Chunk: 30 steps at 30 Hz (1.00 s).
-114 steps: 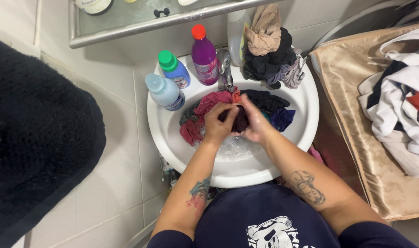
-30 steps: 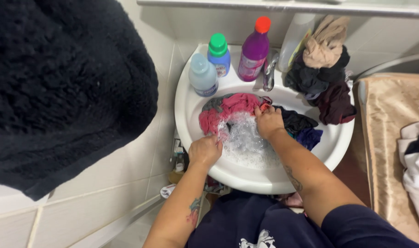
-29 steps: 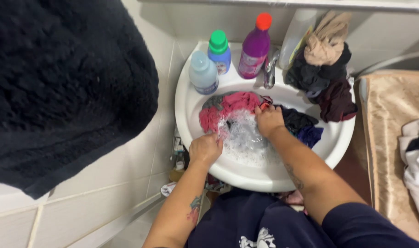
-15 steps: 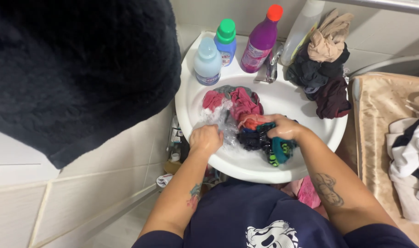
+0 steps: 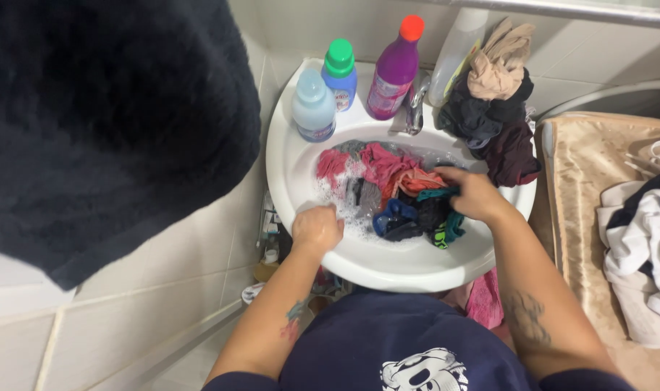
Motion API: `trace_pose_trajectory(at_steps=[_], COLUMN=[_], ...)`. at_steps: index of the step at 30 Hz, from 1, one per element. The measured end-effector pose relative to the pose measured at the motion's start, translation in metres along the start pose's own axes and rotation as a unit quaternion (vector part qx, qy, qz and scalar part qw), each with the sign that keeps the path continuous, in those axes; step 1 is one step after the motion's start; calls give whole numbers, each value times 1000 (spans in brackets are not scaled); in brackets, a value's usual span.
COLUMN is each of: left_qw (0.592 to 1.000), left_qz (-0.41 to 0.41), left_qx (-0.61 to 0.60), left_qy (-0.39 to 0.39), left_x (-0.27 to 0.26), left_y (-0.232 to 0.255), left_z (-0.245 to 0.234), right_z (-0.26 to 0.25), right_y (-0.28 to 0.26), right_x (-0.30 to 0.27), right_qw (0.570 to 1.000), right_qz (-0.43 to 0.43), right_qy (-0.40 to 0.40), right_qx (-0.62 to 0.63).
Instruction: The person washes clothes by hand, scrubbing, lathering, and squeezing various garments in a sink filled with soapy water, and setting washed items aside onto a pile.
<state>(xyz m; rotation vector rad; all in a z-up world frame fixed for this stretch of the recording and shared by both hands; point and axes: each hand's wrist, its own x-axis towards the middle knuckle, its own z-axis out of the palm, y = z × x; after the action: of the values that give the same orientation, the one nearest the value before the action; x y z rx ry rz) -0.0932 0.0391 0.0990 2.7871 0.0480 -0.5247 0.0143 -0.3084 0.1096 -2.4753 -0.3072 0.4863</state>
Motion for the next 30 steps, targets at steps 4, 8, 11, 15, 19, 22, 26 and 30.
trace_pose_trajectory(at_steps=[4,8,11,15,19,22,26,30], left_qw=[981,976,966,970,976,981,986,987], left_qz=[145,167,131,110,103,99,98,118], left_qx=[-12,121,164,149,140,130,108,107], left_qy=[126,-75,-149,-160,-130,-105,-82,10], left_x=[12,42,64,104,155,176,191,198], left_y=[11,59,77,67,35,14,14,24], left_z=[-2,-38,-51,-3,90,143,154,125], right_z=[5,40,47,55,72,102,124,88], right_y=[-25,-86,-98,-88,-69,-40,-8,-16], right_x=[-9,-10,10,37,60,79,94,94], right_qw=[993,978,973,960,950,938,980,982], right_qz=[-67,62,68,93,125,111,34,-7], right_qy=[95,-59,-59,-99,-164,-140,-29,9], right_qx=[-27,-190,-212,-243,-233,-298,-195,-187])
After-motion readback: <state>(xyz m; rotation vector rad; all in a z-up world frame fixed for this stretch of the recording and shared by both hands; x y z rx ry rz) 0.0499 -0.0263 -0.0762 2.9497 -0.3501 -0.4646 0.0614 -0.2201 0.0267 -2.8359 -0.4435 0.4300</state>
